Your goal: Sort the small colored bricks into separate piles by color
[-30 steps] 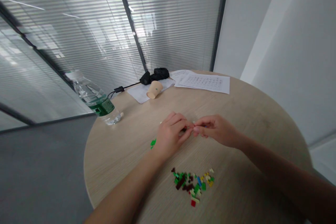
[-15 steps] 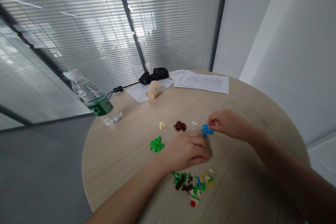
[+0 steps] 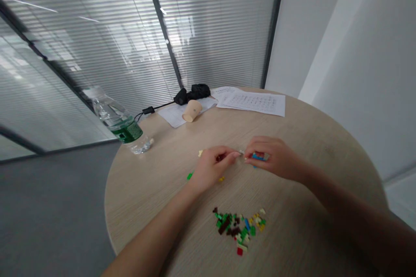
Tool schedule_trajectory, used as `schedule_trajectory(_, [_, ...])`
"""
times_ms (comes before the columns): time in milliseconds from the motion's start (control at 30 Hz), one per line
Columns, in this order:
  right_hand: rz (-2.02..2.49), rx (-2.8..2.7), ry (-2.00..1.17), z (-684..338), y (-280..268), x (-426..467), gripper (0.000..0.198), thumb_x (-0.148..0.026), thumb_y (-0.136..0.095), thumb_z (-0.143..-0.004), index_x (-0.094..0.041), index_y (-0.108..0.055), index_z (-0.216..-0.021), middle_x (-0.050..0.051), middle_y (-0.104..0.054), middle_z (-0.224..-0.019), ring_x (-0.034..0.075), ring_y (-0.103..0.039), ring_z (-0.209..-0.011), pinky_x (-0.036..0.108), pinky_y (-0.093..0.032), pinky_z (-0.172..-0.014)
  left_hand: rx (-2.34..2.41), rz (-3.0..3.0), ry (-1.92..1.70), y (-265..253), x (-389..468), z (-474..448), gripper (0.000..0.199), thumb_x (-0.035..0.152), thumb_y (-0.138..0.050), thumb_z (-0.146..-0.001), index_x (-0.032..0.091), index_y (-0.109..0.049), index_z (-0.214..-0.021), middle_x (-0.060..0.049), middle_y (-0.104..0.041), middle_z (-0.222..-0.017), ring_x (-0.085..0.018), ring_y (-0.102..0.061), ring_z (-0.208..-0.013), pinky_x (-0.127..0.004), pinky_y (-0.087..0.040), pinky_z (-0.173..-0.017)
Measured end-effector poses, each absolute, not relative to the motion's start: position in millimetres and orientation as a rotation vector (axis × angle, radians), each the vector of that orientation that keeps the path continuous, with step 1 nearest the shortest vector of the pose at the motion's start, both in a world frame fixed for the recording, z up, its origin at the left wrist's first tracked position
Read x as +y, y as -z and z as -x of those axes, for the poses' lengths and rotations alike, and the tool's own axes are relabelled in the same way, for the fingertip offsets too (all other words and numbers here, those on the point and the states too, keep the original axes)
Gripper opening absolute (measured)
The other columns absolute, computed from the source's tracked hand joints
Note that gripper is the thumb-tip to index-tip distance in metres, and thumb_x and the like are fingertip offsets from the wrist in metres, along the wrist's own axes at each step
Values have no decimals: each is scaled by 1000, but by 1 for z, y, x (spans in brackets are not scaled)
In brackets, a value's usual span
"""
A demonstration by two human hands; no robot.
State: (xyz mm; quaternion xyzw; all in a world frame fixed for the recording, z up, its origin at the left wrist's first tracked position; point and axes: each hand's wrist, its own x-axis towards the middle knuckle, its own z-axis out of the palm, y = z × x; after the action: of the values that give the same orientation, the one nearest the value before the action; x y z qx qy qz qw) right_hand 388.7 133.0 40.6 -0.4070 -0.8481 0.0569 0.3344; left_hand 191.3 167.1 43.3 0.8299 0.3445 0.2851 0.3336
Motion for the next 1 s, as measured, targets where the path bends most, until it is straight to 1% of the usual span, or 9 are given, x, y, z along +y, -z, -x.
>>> schedule_trajectory(100, [982,-2208,-89,-381,-35,131,12,-26,-58,-83,-17,-59,-75,2,-62,-76,13,-55,-73,24,-41,-68,836,-1963,-674,-41,169,-191,28,37,-55,-80,13,-67,-73,-1,-62,-66,-11,-49,-59,-22,-36,-56])
schedule_trajectory(267, [950,-2172,-66,-378,-33,129,13,-26,-57,-84,-17,-60,-75,2,-61,-75,12,-55,-70,22,-41,-65,794,-1810,-596,-36,169,-193,24,37,-62,-73,13,-67,-70,1,-59,-61,-9,-46,-56,-22,-33,-54])
schedule_trajectory(367, [953,-2162,-75,-376,-34,128,14,-26,-56,-85,-18,-61,-75,1,-61,-74,11,-55,-67,21,-42,-63,787,-1792,-578,-35,170,-194,24,37,-62,-72,13,-66,-71,1,-58,-60,-9,-45,-55,-22,-33,-54])
schedule_trajectory(433, [946,-2179,-80,-377,-35,128,12,-25,-56,-85,-18,-62,-79,2,-63,-77,11,-56,-71,21,-42,-66,807,-1836,-561,-37,172,-192,24,37,-60,-74,13,-66,-74,0,-59,-62,-9,-46,-56,-21,-34,-53])
schedule_trajectory(533, [1006,-2189,-52,-383,-37,131,11,-23,-54,-85,-18,-64,-87,3,-65,-85,12,-57,-75,22,-42,-70,1017,-2114,-578,-44,182,-180,24,36,-56,-79,15,-68,-79,-1,-64,-69,-11,-50,-59,-22,-36,-55])
schedule_trajectory(600, [1136,-2162,-40,-391,-40,134,13,-23,-53,-85,-18,-65,-88,3,-65,-84,10,-55,-66,21,-42,-64,1294,-2458,-619,-49,193,-167,18,30,-56,-79,18,-68,-78,-3,-66,-78,-14,-54,-69,-24,-38,-63])
schedule_trajectory(667, [1302,-2162,-59,-401,-42,138,13,-22,-54,-83,-18,-66,-86,2,-64,-80,10,-52,-59,22,-39,-58,1547,-2661,-496,-53,202,-154,15,26,-56,-79,19,-69,-80,-4,-67,-81,-18,-56,-77,-26,-38,-64])
schedule_trajectory(833, [1634,-2321,-197,-419,-40,145,14,-21,-54,-78,-16,-68,-79,5,-66,-77,14,-55,-64,25,-39,-60,1751,-2747,-119,-52,214,-141,19,29,-51,-82,23,-69,-82,-4,-67,-87,-20,-59,-81,-25,-37,-59])
schedule_trajectory(1000, [1635,-2386,-309,-424,-35,149,18,-20,-52,-78,-16,-69,-79,6,-67,-80,16,-58,-71,27,-41,-66,1799,-2717,-20,-48,214,-143,22,31,-49,-81,24,-69,-85,-5,-67,-90,-20,-59,-82,-25,-39,-60])
